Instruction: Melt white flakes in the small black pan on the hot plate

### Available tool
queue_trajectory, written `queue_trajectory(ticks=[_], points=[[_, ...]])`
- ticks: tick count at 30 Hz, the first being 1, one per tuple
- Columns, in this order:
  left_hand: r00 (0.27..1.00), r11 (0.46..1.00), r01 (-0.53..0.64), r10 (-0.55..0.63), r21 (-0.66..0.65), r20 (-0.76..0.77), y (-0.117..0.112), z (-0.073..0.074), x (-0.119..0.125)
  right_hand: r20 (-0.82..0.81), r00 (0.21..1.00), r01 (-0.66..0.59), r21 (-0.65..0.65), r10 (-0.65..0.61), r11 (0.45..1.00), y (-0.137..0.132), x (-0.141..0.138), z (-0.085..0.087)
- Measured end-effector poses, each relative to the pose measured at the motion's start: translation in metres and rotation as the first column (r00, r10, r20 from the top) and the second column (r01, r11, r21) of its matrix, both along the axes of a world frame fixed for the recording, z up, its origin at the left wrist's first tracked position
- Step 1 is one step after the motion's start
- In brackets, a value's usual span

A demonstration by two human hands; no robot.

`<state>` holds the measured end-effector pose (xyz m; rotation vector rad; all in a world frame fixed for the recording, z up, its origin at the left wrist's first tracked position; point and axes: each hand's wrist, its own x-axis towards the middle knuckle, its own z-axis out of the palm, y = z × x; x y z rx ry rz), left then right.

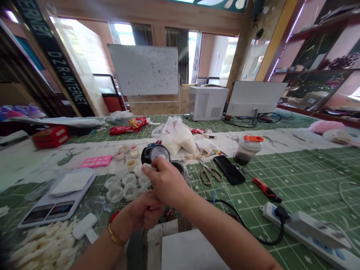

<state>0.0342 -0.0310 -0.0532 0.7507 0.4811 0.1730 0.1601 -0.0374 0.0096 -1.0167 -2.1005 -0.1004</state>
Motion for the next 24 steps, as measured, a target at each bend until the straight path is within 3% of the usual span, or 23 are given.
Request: queue_trajectory(ticks=[3,6,8,12,15,17,21,22,24], points=[[1.0,1.0,0.003,-0.003,0.015,0.015,-0.003,0.004,0.001,-0.135,0.991,0.013,-0.008,-0.014,1.0,0.027,0.008,0.021],[0.999,0.999,0.021,-0.023,0.048,0.046,-0.005,0.004,0.001,-0.223,0.971,0.045,-0.175,-0.084,0.984,0.051,0.025,0.032],[0.997,0.998,0.01,-0.015,0.067,0.075,-0.004,0.0,0.001,-0.244,0.959,0.069,-0.29,-0.144,0.954,0.059,0.036,0.026],[0.996,0.996,0.012,-0.019,0.083,0.092,0.001,-0.005,-0.002,-0.33,0.913,0.06,-0.472,-0.24,0.88,0.05,0.041,-0.004],[0.999,0.994,-0.012,0.008,0.112,0.036,0.002,-0.001,-0.003,-0.529,0.812,-0.151,-0.599,-0.247,0.786,0.032,0.03,-0.016],[0.998,0.989,-0.048,0.054,0.138,-0.036,0.002,0.004,-0.003,-0.659,0.708,-0.339,-0.632,-0.253,0.697,0.018,0.026,-0.013],[0.964,0.94,-0.149,0.207,0.306,-0.169,0.003,0.015,-0.006,-0.825,0.515,-0.707,-0.562,-0.232,0.429,-0.013,0.05,0.008],[0.952,0.912,-0.165,0.247,0.376,-0.181,0.004,0.018,-0.008,-0.848,0.48,-0.738,-0.53,-0.227,0.417,-0.022,0.062,0.013],[0.931,0.846,-0.165,0.303,0.507,-0.202,0.007,0.025,-0.012,-0.887,0.376,-0.738,-0.462,-0.269,0.492,-0.04,0.089,0.019]])
